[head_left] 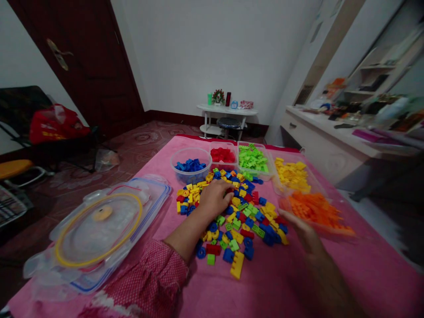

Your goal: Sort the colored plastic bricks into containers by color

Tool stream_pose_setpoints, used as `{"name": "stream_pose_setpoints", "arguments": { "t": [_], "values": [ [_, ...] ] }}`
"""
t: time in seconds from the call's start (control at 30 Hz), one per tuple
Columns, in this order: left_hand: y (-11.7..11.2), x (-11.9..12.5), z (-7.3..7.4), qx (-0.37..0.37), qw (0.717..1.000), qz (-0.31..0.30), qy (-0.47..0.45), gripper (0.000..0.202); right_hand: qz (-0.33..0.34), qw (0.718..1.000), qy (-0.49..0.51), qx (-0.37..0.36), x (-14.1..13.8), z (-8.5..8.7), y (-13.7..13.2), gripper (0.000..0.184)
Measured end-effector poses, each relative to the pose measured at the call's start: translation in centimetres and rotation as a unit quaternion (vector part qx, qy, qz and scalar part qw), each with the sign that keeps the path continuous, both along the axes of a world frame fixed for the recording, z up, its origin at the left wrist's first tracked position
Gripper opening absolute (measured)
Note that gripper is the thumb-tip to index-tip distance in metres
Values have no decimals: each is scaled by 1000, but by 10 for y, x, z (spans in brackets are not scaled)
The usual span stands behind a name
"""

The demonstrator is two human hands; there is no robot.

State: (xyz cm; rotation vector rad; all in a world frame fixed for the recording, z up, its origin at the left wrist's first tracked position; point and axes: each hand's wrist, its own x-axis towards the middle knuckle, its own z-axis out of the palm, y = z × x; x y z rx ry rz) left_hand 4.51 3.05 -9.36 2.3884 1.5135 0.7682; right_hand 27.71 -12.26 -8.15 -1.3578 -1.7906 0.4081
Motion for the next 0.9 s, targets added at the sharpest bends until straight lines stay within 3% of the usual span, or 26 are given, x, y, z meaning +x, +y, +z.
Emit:
{"name": "stream_pose_setpoints", "arguments": {
  "t": [0.17, 0.4, 0.57, 0.7, 0.9],
  "values": [
    [-1, 0, 2, -6, 1000, 1, -4, 24, -25, 994, -53, -91, -2, -23, 33, 55],
    [0, 1, 0, -4, 1000, -4, -11, 23, -37, 998, -38, -44, -21, -46, 54, 52],
    [0, 1, 0, -2, 1000, 2, -26, 25, -51, 998, 40, -5, -46, -45, 86, 46],
    [1, 1, -1, 4, 999, -1, -52, 23, -38, 993, 113, -21, -67, -41, 114, 44],
    [5, -3, 6, 20, 988, -18, -151, 26, 35, 976, 215, -24, -85, -16, 144, 25]
  ]
}}
